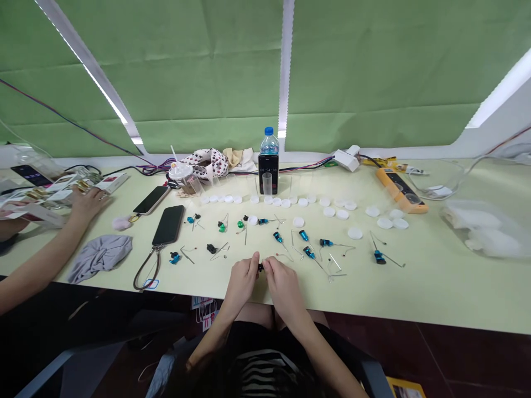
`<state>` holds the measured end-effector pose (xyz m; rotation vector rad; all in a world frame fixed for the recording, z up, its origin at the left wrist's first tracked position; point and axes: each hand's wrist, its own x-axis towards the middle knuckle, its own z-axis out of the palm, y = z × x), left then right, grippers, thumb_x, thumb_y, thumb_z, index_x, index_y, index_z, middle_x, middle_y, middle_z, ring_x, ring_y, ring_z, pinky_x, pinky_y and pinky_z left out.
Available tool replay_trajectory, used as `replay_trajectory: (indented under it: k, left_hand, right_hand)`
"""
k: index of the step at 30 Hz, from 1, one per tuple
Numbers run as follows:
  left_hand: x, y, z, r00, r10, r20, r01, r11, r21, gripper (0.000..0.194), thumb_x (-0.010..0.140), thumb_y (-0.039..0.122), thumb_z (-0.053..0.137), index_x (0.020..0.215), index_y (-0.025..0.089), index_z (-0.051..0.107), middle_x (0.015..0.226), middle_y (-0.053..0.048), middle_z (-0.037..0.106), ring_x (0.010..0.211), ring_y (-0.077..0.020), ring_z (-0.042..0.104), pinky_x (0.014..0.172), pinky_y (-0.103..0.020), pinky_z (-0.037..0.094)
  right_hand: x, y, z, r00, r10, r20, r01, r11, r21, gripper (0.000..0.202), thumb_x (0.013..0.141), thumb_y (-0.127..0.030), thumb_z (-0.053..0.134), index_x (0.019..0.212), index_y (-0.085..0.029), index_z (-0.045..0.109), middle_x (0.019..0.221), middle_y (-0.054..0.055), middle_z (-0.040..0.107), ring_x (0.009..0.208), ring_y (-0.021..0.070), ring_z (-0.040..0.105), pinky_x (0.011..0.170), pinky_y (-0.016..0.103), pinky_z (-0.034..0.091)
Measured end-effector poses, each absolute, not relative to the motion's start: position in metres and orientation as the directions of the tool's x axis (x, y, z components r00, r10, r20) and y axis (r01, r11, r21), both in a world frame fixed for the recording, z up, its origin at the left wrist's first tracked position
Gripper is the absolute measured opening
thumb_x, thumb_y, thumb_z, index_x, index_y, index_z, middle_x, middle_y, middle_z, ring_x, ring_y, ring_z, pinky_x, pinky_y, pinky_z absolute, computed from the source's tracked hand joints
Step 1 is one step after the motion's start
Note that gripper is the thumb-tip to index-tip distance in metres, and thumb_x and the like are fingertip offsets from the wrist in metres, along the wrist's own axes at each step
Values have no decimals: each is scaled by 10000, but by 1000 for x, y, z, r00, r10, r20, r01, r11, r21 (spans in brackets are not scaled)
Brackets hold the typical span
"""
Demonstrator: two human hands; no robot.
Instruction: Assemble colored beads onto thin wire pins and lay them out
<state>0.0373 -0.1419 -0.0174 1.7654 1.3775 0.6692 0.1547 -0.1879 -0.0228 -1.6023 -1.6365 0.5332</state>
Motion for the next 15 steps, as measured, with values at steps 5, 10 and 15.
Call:
replay_trajectory:
  k: [5, 10, 15]
  left_hand:
    - [32, -134, -21, 357, 898, -258, 364, 121, 924, 557, 817, 643, 322, 483, 196, 318, 423, 38, 300, 432, -95, 301, 472, -258, 238]
    - [33, -133, -24, 583, 737, -342, 67, 376, 924, 533, 762, 647, 439, 544, 198, 252, 486, 89, 159, 431, -44, 151, 432, -222, 156]
    - [35, -132, -23, 573, 745, -341, 82, 362, 929, 502, 801, 613, 402, 540, 198, 294, 463, 87, 181, 403, -53, 190, 426, -227, 184]
  right_hand:
    - [162, -192, -39, -144, 817, 558, 747, 459, -480, 320, 945, -162, 322, 1142, -188, 572, 1097, 115, 625, 1030, 231, 569, 882, 422, 491]
    - [182, -199, -48, -370, 739, 563, 747, 597, -292, 395, 914, -120, 413, 1288, -211, 500, 1229, 96, 584, 1166, 266, 517, 932, 443, 501]
    - [187, -197, -39, -305, 789, 534, 710, 562, -425, 441, 935, -155, 369, 1352, -289, 413, 1320, 84, 493, 1171, 229, 517, 942, 416, 501]
